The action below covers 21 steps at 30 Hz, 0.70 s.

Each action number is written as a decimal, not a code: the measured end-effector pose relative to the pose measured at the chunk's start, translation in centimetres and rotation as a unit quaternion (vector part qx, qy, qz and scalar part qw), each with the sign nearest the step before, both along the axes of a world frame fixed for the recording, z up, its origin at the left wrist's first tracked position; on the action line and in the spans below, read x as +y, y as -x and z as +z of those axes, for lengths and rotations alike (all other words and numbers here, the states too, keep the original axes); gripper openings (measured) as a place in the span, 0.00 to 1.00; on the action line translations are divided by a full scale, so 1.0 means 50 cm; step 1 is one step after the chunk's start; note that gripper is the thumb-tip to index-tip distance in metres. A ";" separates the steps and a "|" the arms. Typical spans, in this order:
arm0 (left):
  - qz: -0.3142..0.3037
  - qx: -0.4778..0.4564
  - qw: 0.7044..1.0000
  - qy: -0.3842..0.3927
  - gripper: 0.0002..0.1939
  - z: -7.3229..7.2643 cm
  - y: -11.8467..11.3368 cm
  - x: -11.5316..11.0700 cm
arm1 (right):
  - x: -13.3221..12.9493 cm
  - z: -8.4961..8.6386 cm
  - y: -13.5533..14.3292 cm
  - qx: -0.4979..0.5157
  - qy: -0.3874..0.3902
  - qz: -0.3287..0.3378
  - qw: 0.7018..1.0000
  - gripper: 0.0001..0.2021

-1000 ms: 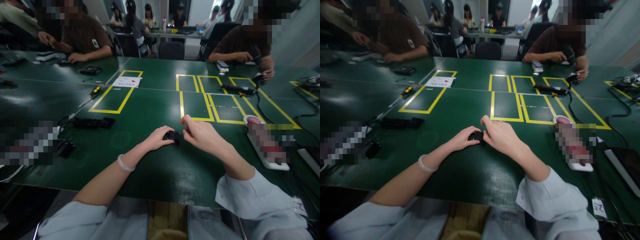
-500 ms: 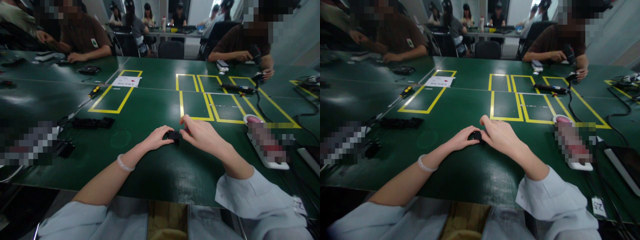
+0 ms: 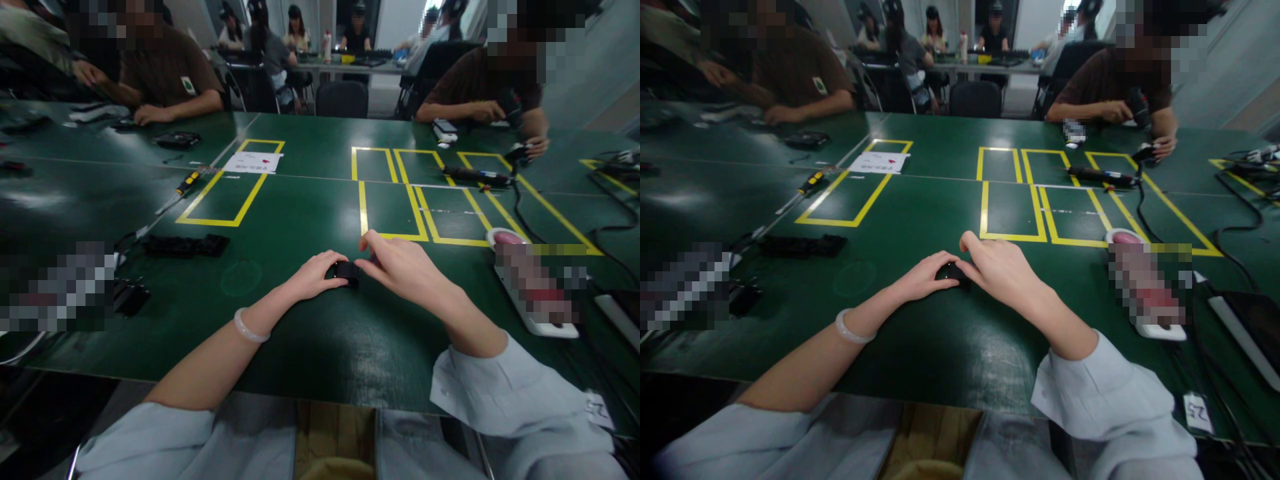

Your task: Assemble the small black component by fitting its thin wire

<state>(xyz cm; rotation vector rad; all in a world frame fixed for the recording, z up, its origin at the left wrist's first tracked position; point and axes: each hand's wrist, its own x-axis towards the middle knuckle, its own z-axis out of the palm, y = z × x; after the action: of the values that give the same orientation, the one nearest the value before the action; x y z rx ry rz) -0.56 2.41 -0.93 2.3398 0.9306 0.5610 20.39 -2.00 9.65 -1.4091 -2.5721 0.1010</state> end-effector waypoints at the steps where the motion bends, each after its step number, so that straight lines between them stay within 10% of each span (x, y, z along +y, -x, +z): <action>1: -0.001 -0.001 1.000 -0.001 0.19 0.000 0.000 0.000 | 0.001 0.000 0.000 -0.006 -0.001 -0.002 1.000 0.10; 21: -0.005 -0.008 1.000 -0.008 0.18 0.000 0.001 -0.001 | 0.004 -0.006 -0.003 0.000 -0.004 0.004 1.000 0.11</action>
<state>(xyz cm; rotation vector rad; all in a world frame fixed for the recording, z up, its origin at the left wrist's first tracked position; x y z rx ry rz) -0.59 2.37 -0.91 2.3490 0.9085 0.5839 20.56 -1.82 9.34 -1.3961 -2.5764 0.0925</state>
